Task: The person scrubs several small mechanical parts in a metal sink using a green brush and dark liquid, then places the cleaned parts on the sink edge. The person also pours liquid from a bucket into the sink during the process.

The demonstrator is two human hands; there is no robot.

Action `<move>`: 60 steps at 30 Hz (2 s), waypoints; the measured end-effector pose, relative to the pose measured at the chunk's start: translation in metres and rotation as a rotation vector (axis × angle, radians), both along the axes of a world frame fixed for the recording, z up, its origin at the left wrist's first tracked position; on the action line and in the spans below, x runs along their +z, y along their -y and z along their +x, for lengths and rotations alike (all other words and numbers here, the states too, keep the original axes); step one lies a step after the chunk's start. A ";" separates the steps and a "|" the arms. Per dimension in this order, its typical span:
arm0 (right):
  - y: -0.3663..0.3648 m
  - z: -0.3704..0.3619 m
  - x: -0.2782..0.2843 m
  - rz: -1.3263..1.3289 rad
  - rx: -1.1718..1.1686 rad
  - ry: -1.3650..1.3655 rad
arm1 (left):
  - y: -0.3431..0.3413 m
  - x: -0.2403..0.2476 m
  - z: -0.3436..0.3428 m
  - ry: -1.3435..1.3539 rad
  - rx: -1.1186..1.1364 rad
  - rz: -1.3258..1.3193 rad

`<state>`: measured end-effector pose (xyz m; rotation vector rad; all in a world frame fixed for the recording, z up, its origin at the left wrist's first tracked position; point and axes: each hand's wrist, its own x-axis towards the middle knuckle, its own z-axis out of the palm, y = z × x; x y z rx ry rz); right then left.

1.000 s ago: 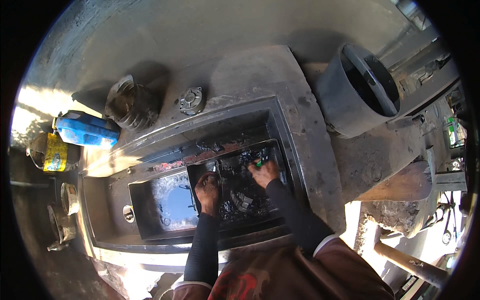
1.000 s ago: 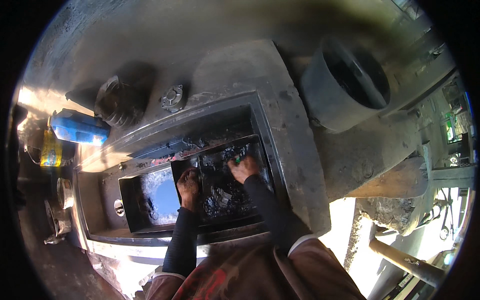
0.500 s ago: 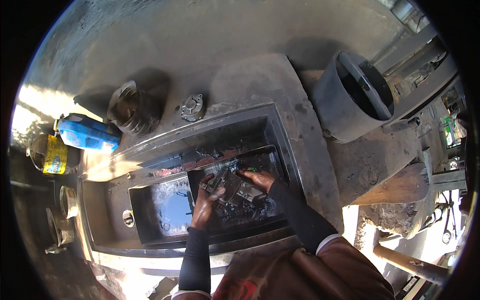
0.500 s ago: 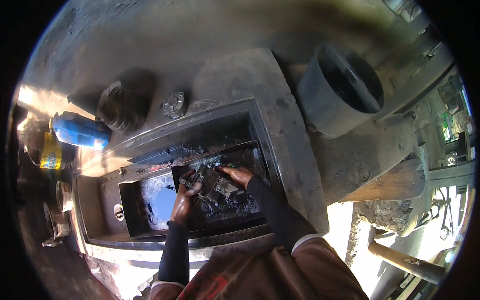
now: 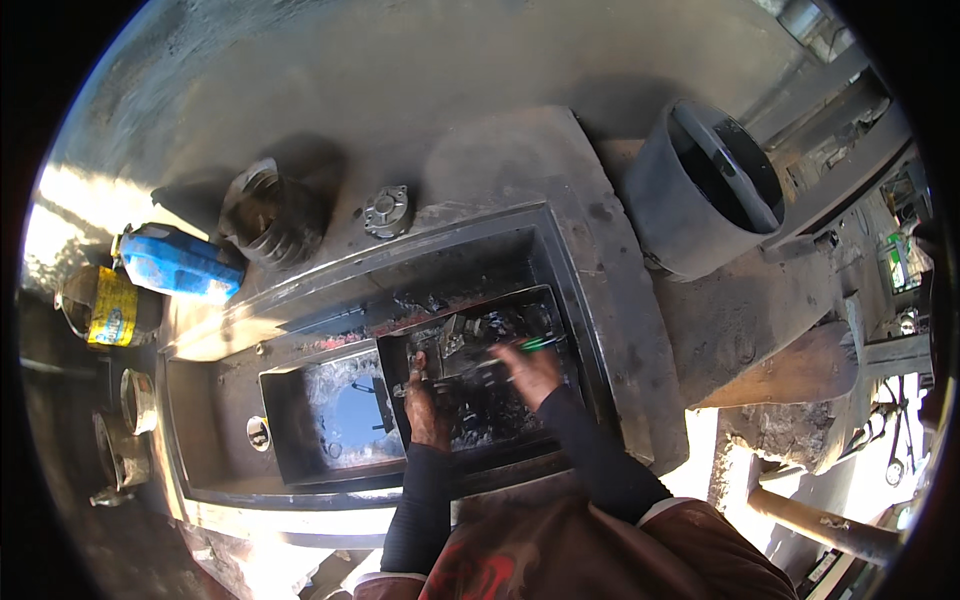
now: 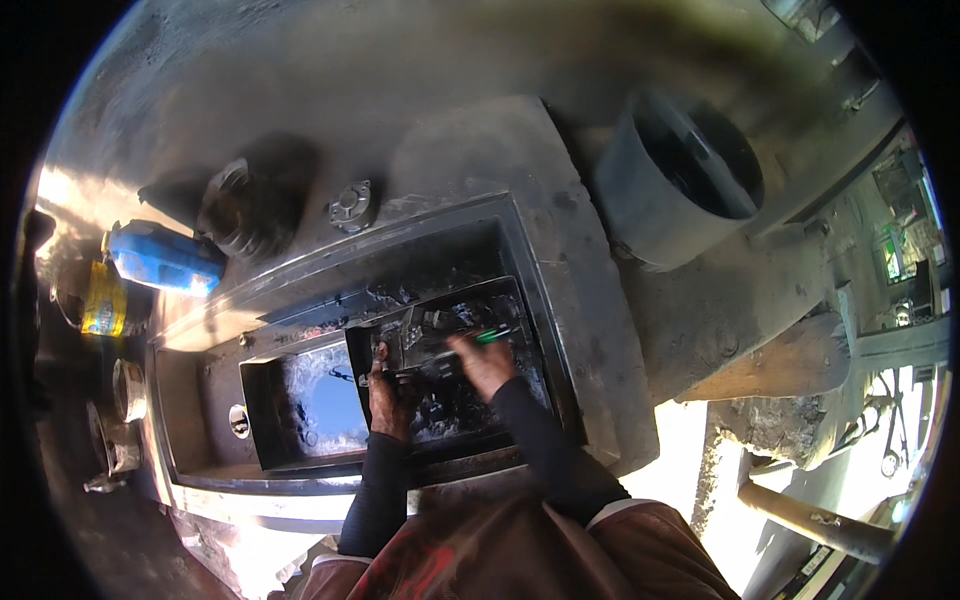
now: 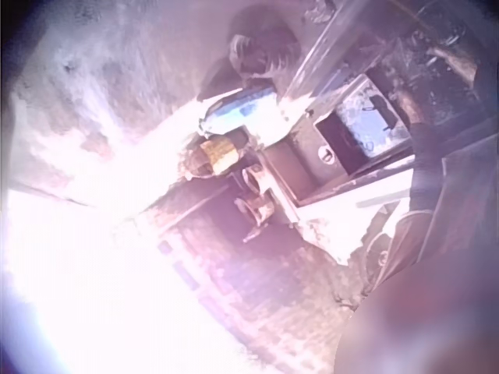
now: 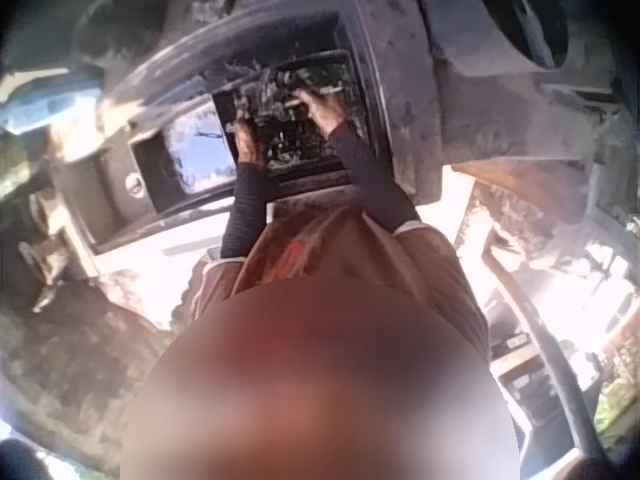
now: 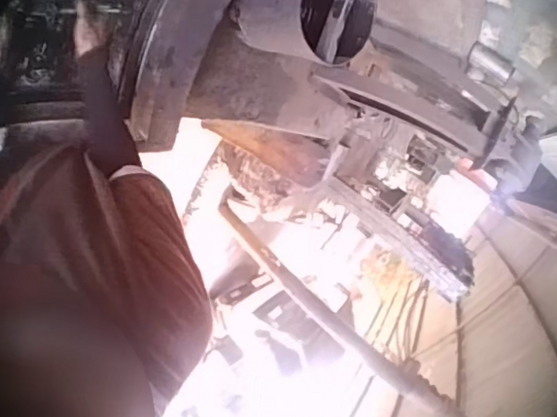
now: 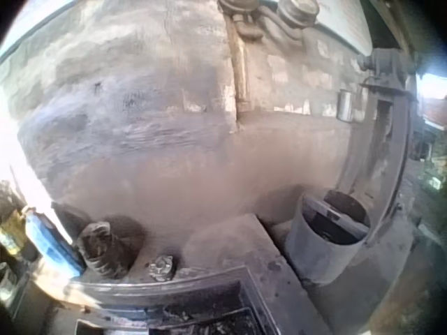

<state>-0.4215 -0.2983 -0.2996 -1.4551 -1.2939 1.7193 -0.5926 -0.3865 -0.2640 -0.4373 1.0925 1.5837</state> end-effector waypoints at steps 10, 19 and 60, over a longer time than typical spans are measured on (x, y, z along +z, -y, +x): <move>-0.004 -0.013 0.028 0.124 -0.171 -0.143 | -0.006 0.033 0.012 -0.026 -0.163 0.100; -0.035 -0.022 0.016 0.127 0.052 0.007 | 0.009 0.028 0.013 0.173 -0.171 0.002; -0.007 -0.005 0.016 0.200 0.263 0.115 | 0.012 0.020 -0.006 -0.500 -0.317 0.336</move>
